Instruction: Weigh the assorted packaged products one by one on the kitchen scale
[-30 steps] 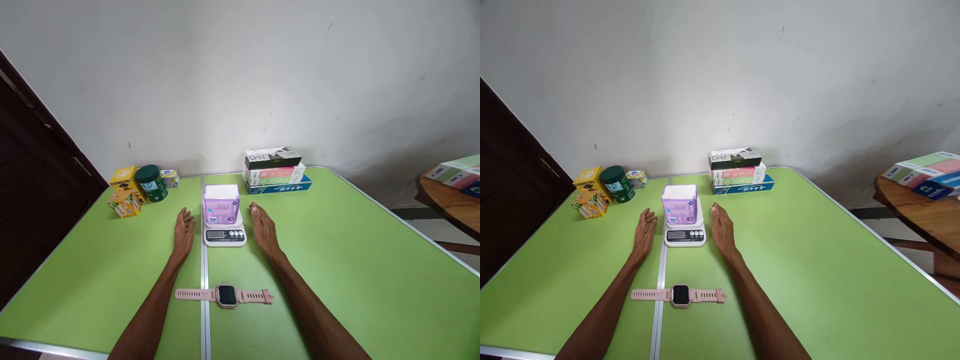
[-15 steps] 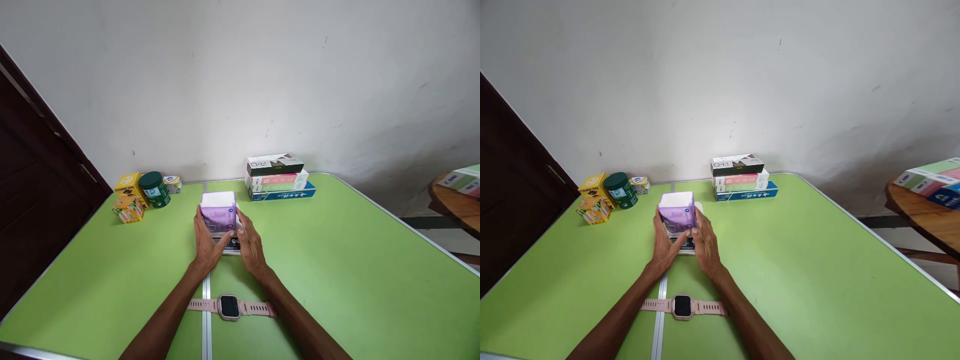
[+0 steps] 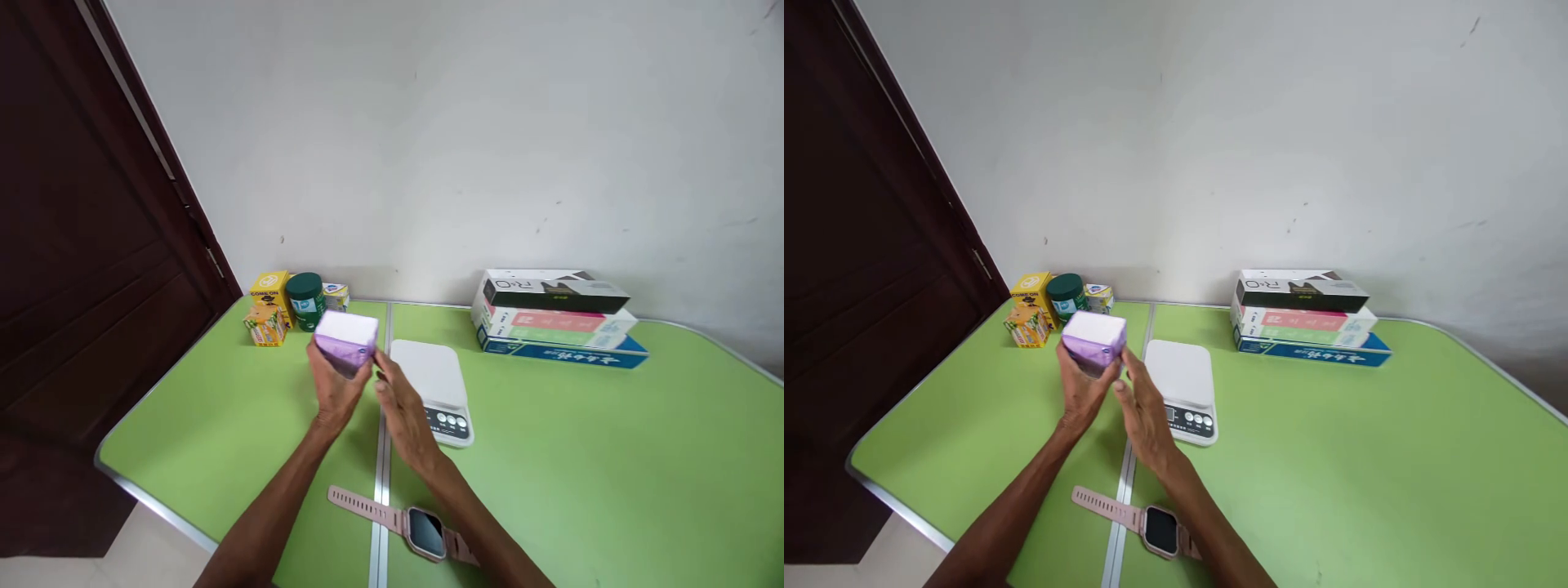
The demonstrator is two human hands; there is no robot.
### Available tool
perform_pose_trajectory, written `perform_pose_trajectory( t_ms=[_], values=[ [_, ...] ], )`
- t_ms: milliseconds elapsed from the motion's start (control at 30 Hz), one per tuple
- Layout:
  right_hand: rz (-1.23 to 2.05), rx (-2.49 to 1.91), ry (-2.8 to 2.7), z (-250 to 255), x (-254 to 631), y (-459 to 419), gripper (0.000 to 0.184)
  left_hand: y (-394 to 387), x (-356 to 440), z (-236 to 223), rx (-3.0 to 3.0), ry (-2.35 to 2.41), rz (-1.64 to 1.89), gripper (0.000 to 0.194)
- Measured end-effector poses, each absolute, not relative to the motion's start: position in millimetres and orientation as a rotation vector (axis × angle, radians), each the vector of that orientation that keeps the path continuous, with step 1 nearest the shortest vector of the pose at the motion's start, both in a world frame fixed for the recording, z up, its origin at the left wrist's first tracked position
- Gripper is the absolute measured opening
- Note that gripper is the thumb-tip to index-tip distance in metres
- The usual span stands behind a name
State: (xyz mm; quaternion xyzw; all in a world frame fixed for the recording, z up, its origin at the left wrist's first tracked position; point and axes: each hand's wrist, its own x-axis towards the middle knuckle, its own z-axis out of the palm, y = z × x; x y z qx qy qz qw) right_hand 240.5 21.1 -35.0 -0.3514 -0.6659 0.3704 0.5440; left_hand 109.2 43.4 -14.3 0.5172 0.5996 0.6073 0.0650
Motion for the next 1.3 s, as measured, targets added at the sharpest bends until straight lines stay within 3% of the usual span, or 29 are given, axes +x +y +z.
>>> perform_pose_trajectory(
  t_ms=[300,600,833,933,1100,1300],
  values=[
    [0.914,-0.779,-1.743,-40.6,185.7,24.2,0.054,109.6,14.5,-46.8,1.251,2.134,1.767,0.104],
    [0.664,-0.889,-1.686,-48.8,248.2,8.2,0.041,136.9,4.1,-54.0,1.228,2.236,1.732,0.105],
    [0.327,-1.099,-1.549,-37.3,341.6,8.4,0.031,116.2,4.2,-44.8,1.478,2.441,1.719,0.122],
    [0.13,-1.287,-1.295,-49.1,399.1,29.0,0.039,105.5,29.1,-31.8,1.694,2.321,1.806,0.118],
    [0.069,-1.54,-0.766,-72.4,478.3,80.4,0.074,105.5,125.3,-6.1,2.025,1.769,1.698,0.092],
    [0.183,-1.5,-0.602,-72.1,519.0,131.7,0.09,156.1,247.3,14.7,1.767,1.307,1.185,0.105]
  ],
)
